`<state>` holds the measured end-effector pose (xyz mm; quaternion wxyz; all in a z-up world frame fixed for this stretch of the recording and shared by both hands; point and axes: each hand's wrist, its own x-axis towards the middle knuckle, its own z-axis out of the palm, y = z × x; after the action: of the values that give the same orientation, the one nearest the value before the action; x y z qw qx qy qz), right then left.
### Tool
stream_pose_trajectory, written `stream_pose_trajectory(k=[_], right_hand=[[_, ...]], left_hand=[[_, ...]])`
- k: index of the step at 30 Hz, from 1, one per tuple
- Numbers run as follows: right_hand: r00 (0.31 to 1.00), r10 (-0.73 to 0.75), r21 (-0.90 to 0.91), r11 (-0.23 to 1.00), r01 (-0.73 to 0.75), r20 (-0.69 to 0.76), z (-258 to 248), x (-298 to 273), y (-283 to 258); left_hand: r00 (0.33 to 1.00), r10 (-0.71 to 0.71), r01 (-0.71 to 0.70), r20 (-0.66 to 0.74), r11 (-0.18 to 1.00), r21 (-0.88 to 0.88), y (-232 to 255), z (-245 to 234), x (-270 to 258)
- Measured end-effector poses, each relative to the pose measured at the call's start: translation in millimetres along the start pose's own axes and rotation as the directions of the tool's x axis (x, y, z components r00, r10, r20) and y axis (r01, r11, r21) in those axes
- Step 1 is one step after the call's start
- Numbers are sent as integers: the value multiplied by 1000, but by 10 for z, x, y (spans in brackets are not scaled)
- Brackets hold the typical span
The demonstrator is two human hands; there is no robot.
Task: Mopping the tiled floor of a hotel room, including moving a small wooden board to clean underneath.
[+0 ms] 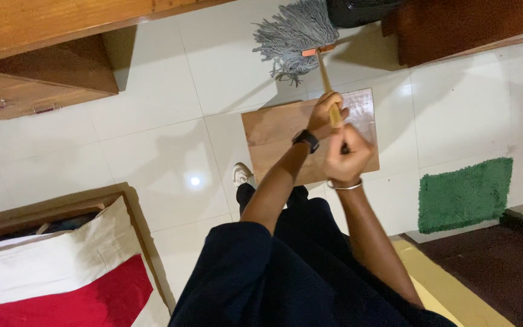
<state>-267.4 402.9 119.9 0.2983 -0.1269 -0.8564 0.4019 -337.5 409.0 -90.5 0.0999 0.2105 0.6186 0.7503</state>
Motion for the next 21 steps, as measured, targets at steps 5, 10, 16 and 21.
stream_pose_trajectory(k=[5, 10, 16, 21], right_hand=[[978, -154, -68, 987, 145, -141, -270, 255, 196], [971, -92, 177, 975, 133, -221, -339, 580, -316], [924, -199, 46, 973, 226, -326, -335, 759, -432], [883, -334, 55, 927, 371, -330, -378, 963, -574]], left_hand=[[969, 149, -187, 198, 963, 192, 452, -7, 289], [945, 1, -100, 327, 953, 286, 644, -104, 389], [904, -64, -107, 424, 924, 367, 924, -363, 452], [892, -97, -118, 442, 893, 435, 914, -479, 515]])
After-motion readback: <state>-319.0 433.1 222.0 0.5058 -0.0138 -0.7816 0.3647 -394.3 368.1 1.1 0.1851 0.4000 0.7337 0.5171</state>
